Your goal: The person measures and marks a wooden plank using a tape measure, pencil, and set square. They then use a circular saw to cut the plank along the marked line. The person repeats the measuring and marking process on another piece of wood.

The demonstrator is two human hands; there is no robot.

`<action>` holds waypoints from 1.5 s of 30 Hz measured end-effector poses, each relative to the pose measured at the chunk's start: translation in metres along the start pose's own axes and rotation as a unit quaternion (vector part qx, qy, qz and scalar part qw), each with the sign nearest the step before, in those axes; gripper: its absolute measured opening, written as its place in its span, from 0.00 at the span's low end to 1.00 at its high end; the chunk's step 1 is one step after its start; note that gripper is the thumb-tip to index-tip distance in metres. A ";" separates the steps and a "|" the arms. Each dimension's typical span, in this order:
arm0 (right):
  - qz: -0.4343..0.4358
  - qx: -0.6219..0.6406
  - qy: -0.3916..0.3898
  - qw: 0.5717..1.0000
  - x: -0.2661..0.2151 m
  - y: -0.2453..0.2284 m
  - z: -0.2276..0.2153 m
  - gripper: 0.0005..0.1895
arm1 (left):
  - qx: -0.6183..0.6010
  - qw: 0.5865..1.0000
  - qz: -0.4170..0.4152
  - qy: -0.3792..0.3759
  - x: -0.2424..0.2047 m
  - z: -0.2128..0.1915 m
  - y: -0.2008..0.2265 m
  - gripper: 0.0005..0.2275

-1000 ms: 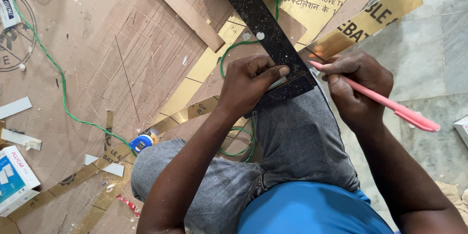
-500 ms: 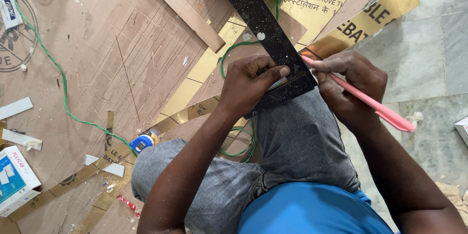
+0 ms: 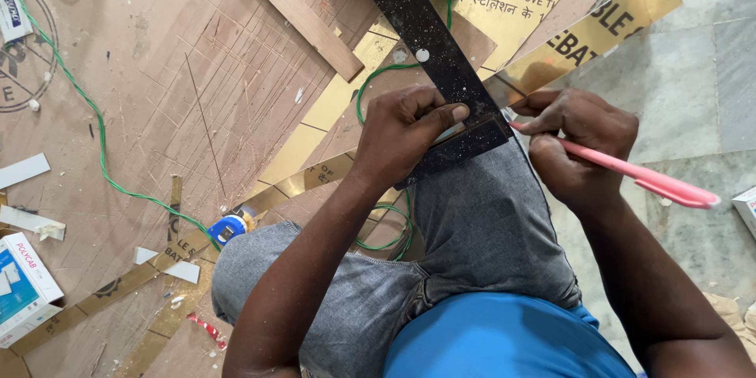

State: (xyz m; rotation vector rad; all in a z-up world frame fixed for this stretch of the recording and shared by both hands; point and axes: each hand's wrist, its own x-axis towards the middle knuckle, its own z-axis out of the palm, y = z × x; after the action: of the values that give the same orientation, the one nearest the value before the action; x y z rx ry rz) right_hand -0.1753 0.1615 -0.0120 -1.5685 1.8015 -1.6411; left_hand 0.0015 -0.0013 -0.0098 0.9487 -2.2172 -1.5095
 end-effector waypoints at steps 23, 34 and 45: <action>0.192 0.411 0.167 0.875 -0.058 0.031 0.004 0.15 | -0.232 0.971 -0.049 0.008 0.037 -0.063 -0.027 0.08; 0.231 0.363 0.294 0.854 0.002 0.193 -0.042 0.18 | 0.005 0.995 -0.079 0.060 0.069 -0.066 -0.050 0.10; 0.190 0.257 0.187 0.929 0.024 0.355 -0.008 0.16 | 0.154 0.984 -0.059 0.071 0.086 -0.009 -0.106 0.13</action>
State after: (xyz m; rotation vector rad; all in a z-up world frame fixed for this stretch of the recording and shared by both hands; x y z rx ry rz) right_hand -0.3776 0.0730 -0.2908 -0.6712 1.5130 -2.0728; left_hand -0.0192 -0.0890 -0.1119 1.2572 -2.3653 -1.1202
